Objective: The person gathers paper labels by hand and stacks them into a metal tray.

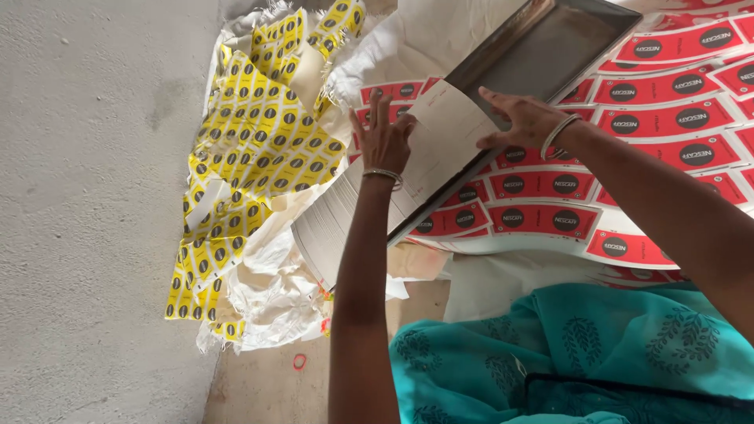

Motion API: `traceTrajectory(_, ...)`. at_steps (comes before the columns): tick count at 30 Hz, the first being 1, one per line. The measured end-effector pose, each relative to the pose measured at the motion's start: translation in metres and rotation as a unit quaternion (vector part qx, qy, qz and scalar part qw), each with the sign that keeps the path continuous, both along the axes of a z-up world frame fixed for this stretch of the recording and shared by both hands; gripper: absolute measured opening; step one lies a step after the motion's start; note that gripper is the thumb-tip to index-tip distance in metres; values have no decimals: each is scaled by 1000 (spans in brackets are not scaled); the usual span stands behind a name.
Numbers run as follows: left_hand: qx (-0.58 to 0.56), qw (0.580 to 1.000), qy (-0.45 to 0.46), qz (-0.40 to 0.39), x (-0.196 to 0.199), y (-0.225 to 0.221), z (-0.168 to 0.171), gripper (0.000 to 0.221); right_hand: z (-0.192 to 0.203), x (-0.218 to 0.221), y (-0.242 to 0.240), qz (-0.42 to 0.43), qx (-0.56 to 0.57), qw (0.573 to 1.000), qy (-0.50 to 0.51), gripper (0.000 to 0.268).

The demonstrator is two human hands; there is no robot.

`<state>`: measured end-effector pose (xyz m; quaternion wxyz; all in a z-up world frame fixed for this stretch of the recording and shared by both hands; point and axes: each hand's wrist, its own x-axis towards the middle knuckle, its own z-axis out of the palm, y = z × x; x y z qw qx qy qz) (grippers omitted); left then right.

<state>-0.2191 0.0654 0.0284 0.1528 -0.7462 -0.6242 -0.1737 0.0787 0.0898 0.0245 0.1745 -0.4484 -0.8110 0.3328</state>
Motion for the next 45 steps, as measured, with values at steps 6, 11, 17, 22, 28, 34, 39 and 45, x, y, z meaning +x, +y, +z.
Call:
traceTrajectory(6,-108,992,-68,15,5,1,3,19,-13,-1,3,59,104,993,-3,123)
traceTrajectory(11,-30,991,-125,-24,35,-29,1,76,-19,-3,4,57,108,993,0,124)
traceTrajectory(17,-108,989,16,-97,68,-58,-3,80,-19,-1,1,61,125,990,10,120)
traceTrajectory(22,-95,981,52,-160,66,-56,-4,76,-11,-1,-2,59,124,990,21,122)
traceTrajectory(28,-56,985,53,-152,71,-57,-11,67,-8,2,-7,43,91,995,21,121)
traceTrajectory(34,-62,989,31,-130,72,-64,-15,68,-20,4,0,63,123,990,32,120)
traceTrajectory(39,-45,996,45,-55,80,-75,-22,67,-48,5,23,94,208,973,33,120)
traceTrajectory(45,-162,984,62,47,105,-67,-55,82,-77,-36,-10,145,136,980,-4,112)
